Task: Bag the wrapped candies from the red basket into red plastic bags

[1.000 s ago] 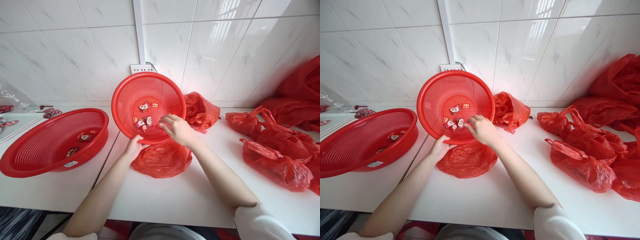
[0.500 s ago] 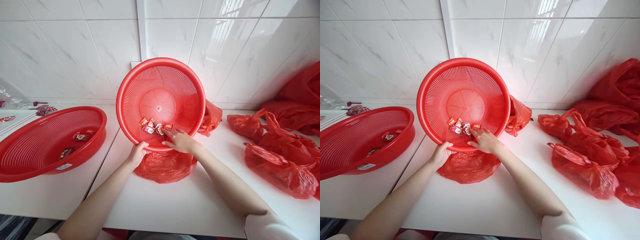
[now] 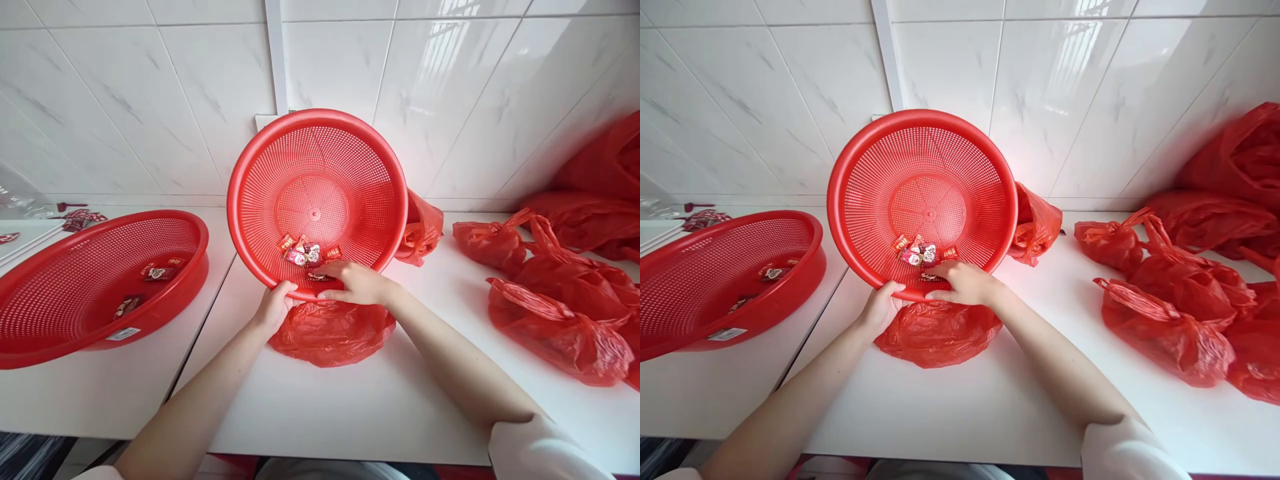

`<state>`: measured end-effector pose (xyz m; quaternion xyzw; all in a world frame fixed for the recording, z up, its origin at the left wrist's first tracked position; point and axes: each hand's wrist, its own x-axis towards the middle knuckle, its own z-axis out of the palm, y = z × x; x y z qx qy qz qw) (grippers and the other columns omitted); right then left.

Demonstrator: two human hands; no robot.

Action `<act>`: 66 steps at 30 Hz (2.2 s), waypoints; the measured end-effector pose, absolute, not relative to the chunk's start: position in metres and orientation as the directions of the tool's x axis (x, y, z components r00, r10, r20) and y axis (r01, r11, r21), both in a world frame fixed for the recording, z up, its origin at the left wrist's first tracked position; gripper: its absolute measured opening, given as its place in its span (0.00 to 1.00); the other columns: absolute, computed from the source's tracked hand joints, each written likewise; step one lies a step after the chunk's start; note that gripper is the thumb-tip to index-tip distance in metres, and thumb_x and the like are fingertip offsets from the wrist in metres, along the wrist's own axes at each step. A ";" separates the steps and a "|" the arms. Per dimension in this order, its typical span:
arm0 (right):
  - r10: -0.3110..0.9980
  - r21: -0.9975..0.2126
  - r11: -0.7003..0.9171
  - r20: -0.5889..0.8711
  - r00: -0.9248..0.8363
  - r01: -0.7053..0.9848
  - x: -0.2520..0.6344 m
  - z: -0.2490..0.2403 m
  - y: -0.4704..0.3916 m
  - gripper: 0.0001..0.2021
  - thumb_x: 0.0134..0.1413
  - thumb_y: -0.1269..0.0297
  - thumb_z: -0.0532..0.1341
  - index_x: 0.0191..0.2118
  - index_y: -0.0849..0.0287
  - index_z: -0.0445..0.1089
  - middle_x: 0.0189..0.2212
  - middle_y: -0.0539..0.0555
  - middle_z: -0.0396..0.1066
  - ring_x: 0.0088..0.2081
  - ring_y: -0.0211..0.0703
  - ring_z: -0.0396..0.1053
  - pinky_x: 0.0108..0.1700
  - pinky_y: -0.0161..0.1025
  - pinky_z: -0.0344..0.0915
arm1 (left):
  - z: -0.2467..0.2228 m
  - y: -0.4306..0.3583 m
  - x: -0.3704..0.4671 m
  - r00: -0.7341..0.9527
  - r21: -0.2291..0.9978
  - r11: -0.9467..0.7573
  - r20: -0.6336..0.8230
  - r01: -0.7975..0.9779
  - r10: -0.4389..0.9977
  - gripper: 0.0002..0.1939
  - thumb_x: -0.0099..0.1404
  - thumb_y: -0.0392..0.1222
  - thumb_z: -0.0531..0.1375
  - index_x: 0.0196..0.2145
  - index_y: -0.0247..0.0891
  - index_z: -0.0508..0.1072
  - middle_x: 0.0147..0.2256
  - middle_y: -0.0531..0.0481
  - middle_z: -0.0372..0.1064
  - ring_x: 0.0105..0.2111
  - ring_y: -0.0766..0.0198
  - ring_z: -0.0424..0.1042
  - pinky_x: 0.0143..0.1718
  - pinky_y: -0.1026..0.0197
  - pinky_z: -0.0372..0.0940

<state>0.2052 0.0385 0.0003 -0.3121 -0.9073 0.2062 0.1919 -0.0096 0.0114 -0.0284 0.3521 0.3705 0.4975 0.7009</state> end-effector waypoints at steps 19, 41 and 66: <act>0.827 -0.883 0.371 0.173 -0.535 0.287 0.210 0.032 0.021 0.17 0.60 0.59 0.57 0.52 0.56 0.72 0.44 0.53 0.76 0.44 0.44 0.73 0.46 0.41 0.70 | -0.021 0.027 -0.021 0.079 0.847 0.206 -0.192 -0.490 0.978 0.04 0.50 0.35 0.60 0.27 0.33 0.69 0.27 0.48 0.72 0.37 0.54 0.75 0.46 0.49 0.68; 0.764 -0.451 0.607 0.102 -0.638 0.655 0.211 -0.002 0.037 0.26 0.63 0.52 0.53 0.60 0.61 0.63 0.58 0.62 0.65 0.57 0.55 0.64 0.59 0.51 0.59 | -0.026 0.020 -0.017 0.182 0.891 0.230 -0.170 -0.391 0.968 0.06 0.52 0.34 0.60 0.31 0.32 0.72 0.33 0.45 0.73 0.43 0.52 0.73 0.46 0.48 0.69; 0.902 -0.939 0.073 -0.081 -0.423 0.336 0.220 0.015 0.041 0.13 0.43 0.66 0.68 0.37 0.62 0.75 0.32 0.53 0.77 0.34 0.39 0.74 0.40 0.37 0.71 | -0.021 0.023 -0.020 0.115 0.876 0.211 -0.178 -0.435 0.977 0.05 0.50 0.34 0.61 0.25 0.35 0.66 0.28 0.50 0.71 0.42 0.52 0.74 0.50 0.44 0.65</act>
